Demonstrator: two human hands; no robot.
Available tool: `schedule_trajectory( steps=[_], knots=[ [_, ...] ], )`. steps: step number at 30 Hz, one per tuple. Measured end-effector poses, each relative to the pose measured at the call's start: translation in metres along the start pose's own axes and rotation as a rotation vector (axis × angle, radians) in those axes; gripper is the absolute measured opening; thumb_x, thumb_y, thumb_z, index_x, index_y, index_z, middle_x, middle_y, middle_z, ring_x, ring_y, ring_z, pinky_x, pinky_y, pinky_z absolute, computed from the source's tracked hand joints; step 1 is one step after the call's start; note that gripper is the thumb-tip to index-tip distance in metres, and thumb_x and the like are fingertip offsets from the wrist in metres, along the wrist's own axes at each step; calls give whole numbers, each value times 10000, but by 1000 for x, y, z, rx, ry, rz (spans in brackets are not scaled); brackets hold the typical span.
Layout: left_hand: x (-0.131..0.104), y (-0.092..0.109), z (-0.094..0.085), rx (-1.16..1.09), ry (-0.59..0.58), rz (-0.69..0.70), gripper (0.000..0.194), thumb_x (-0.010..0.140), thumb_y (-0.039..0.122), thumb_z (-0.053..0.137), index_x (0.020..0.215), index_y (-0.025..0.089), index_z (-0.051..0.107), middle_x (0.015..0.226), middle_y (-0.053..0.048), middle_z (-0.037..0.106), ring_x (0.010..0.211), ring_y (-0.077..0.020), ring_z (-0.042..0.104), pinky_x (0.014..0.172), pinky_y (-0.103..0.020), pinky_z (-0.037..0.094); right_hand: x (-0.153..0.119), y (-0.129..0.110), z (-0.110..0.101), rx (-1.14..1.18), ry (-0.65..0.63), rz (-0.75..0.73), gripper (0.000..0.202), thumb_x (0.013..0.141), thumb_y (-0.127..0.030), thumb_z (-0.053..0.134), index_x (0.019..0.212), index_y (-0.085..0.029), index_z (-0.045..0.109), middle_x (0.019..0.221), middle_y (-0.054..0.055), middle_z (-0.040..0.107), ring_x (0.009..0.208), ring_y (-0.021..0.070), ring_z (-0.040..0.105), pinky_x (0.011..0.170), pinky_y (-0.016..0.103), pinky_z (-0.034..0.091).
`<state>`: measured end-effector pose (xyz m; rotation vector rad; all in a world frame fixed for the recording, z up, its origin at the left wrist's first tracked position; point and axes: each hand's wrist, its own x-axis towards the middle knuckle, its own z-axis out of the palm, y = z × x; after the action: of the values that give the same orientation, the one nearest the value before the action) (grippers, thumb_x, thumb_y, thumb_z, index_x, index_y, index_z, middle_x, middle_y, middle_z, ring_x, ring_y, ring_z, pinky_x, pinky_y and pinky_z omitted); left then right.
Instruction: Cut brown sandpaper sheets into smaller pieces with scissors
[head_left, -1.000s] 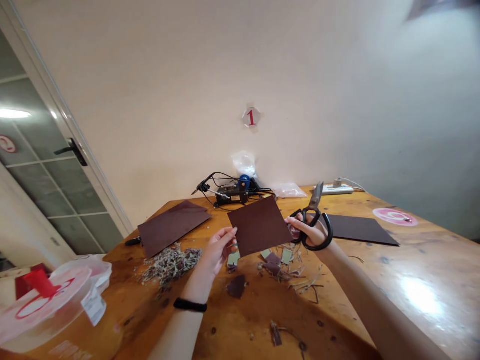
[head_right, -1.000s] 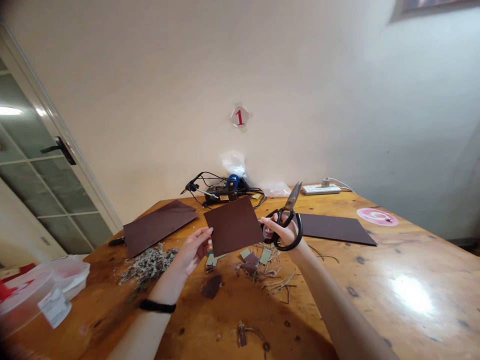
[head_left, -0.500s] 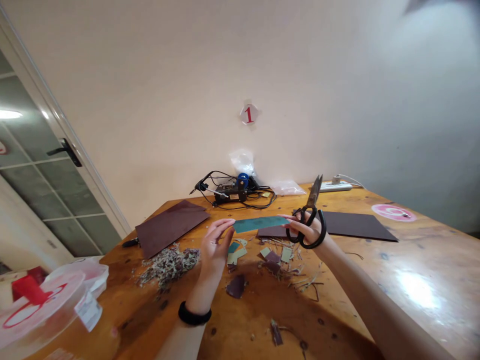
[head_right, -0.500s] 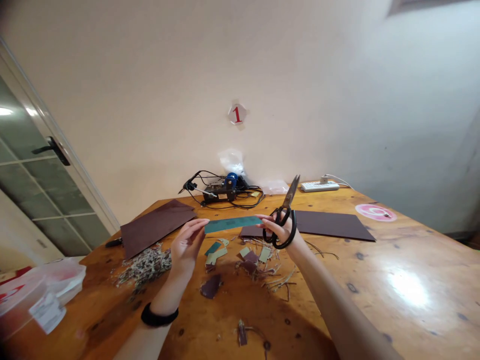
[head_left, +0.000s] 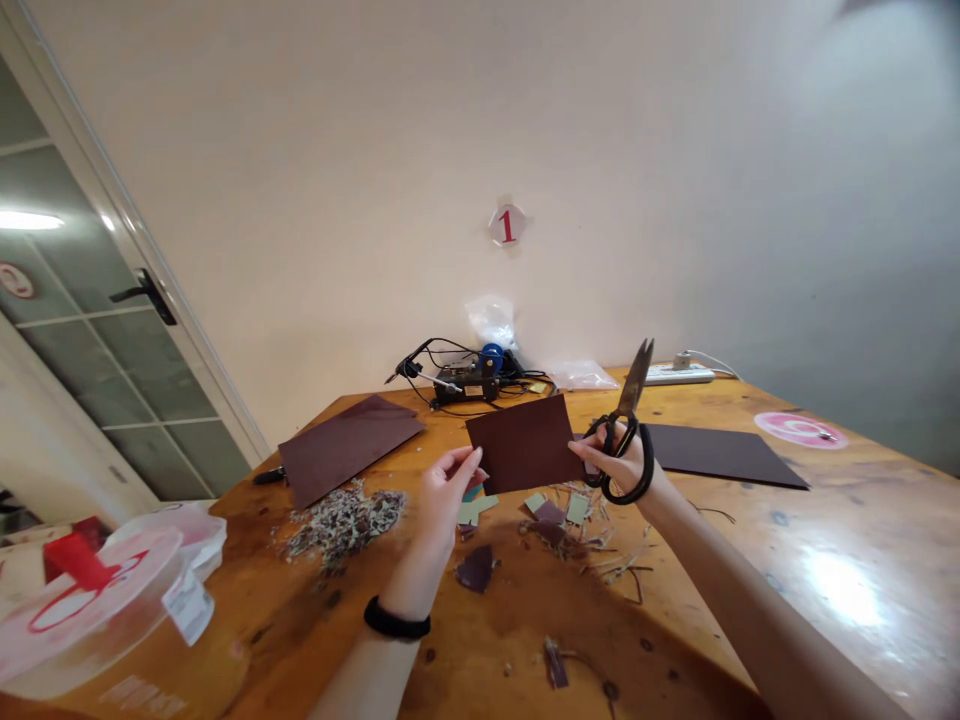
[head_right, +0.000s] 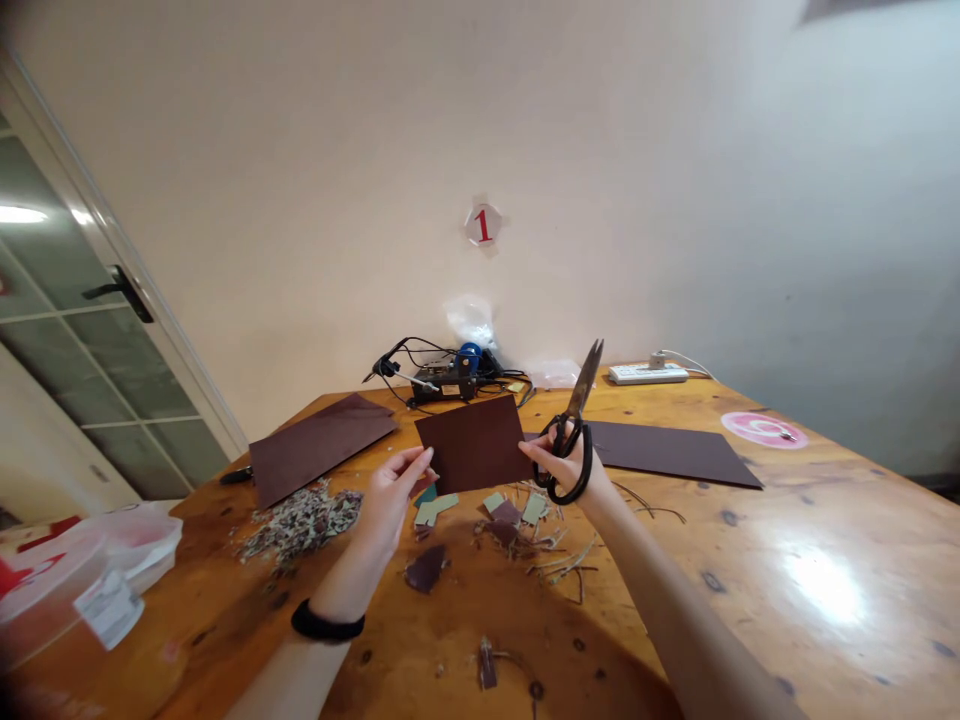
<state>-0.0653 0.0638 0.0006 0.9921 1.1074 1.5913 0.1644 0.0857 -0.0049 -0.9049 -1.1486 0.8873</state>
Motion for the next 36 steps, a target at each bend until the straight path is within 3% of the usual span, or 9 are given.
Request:
schedule_trajectory(
  steps=[4,9,14,21,27,31,36],
  knots=[
    [1,0,-1,42,-58,-4,515,495,451,874,877,148,708,746,-18,689,621,-117,633,587,-219,528,8,8,-16,55,178,13,590,356,-515,917,583,-213,465,496,-33,573,447,112,519,434,246,429],
    [5,-3,-5,47,-66,-7,507,480,459,868,836,146,687,789,-34,689,651,-125,630,588,-224,521,18,16,-47,108,347,50,689,291,-547,910,628,-232,399,492,-64,544,413,110,520,415,255,454],
    [4,-6,-6,85,-120,-42,505,491,470,860,832,148,674,796,-34,681,663,-129,625,599,-233,513,20,31,-58,101,378,121,739,189,-531,916,629,-236,402,458,-74,523,394,124,526,385,260,453],
    [5,-4,-7,122,-139,-104,557,535,519,842,910,159,641,874,-50,664,671,-128,603,605,-245,505,16,27,-47,67,190,120,628,360,-539,904,588,-235,404,456,-41,543,396,119,504,399,259,416],
    [1,1,-6,260,-171,-70,723,550,754,715,961,161,661,858,-31,604,655,-119,535,550,-220,446,13,13,-31,-36,-25,111,565,403,-530,892,550,-228,438,485,-20,571,416,138,506,416,284,407],
    [4,5,-12,322,-243,-62,745,580,808,645,938,155,681,720,3,549,596,-113,473,514,-215,384,6,8,-24,-70,-153,96,579,429,-549,877,614,-232,429,594,-2,630,531,156,563,487,281,433],
    [10,13,-22,409,-399,-76,783,625,856,533,863,135,721,756,-35,588,604,-118,475,522,-224,359,-2,-2,-24,-151,-399,49,538,570,-545,830,691,-233,409,649,-8,641,608,152,584,583,288,455]
  ],
)
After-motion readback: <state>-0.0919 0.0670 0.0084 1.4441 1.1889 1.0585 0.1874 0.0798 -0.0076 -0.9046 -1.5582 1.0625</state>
